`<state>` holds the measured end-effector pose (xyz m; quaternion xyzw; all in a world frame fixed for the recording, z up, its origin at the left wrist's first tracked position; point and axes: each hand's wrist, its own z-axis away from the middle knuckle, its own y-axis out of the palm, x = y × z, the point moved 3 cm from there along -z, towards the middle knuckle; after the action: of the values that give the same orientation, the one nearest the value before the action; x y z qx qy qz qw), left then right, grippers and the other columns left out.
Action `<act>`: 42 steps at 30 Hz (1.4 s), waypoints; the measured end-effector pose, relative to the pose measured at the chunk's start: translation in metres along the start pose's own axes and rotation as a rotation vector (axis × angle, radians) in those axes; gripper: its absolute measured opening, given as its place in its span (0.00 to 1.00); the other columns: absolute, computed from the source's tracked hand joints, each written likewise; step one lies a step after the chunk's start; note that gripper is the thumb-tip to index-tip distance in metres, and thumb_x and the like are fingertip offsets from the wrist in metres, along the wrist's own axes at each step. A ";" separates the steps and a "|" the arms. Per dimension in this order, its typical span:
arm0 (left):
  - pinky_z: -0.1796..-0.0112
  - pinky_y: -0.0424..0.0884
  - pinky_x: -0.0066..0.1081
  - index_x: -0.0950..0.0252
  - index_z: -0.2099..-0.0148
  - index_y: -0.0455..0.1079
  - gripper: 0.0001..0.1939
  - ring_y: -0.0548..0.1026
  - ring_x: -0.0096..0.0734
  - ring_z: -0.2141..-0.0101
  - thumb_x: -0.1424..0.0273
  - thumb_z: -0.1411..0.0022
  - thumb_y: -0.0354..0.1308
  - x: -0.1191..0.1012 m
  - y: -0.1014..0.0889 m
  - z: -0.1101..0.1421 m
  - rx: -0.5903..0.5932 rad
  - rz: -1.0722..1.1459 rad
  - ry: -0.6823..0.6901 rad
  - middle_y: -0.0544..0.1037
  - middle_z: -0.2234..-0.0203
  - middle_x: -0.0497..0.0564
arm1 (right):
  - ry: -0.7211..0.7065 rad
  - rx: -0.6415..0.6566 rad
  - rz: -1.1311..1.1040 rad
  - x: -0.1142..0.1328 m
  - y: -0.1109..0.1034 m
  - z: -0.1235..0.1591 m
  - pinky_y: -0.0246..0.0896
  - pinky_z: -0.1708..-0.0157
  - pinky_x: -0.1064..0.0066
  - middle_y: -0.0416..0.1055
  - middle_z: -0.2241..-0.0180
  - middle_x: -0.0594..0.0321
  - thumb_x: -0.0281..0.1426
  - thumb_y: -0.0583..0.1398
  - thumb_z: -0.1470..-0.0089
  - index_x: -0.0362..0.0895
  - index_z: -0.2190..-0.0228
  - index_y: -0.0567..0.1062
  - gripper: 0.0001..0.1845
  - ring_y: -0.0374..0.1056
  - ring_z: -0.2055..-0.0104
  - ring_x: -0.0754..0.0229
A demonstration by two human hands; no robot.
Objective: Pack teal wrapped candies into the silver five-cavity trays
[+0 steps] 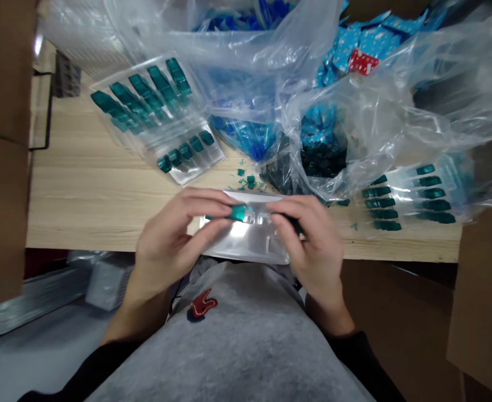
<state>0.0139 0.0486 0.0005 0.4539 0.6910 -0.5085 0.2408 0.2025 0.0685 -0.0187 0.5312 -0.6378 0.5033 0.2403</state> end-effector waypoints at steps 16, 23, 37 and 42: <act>0.56 0.75 0.39 0.59 0.51 0.69 0.11 0.78 0.36 0.57 0.76 0.34 0.58 0.017 0.004 0.006 0.277 -0.352 0.141 0.80 0.57 0.52 | 0.389 -0.093 -0.350 -0.033 -0.012 0.019 0.74 0.63 0.67 0.75 0.55 0.65 0.28 0.59 0.36 0.59 0.46 0.76 0.20 0.72 0.63 0.63; 0.58 0.73 0.41 0.56 0.53 0.69 0.11 0.78 0.38 0.60 0.74 0.36 0.61 0.015 -0.005 0.012 0.247 -0.360 0.149 0.80 0.60 0.49 | 0.449 -0.137 -0.431 -0.027 -0.010 0.019 0.76 0.63 0.68 0.77 0.56 0.65 0.25 0.60 0.38 0.54 0.49 0.75 0.18 0.75 0.63 0.63; 0.57 0.66 0.42 0.59 0.50 0.68 0.11 0.75 0.42 0.56 0.63 0.32 0.59 0.012 0.000 0.047 0.366 -0.465 0.115 0.80 0.58 0.51 | 0.403 -0.082 -0.341 -0.018 -0.005 0.020 0.71 0.72 0.73 0.73 0.57 0.62 0.25 0.65 0.43 0.51 0.58 0.80 0.12 0.74 0.57 0.59; 0.59 0.70 0.38 0.59 0.47 0.67 0.13 0.76 0.36 0.59 0.67 0.33 0.60 0.012 -0.004 0.036 0.295 -0.339 0.089 0.80 0.61 0.49 | 0.410 -0.073 -0.350 -0.018 -0.002 0.023 0.70 0.72 0.72 0.73 0.56 0.62 0.26 0.64 0.42 0.52 0.57 0.80 0.12 0.73 0.55 0.58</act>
<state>-0.0001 0.0195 -0.0198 0.3833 0.6855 -0.6168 0.0523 0.2154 0.0559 -0.0414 0.5112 -0.4923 0.5277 0.4667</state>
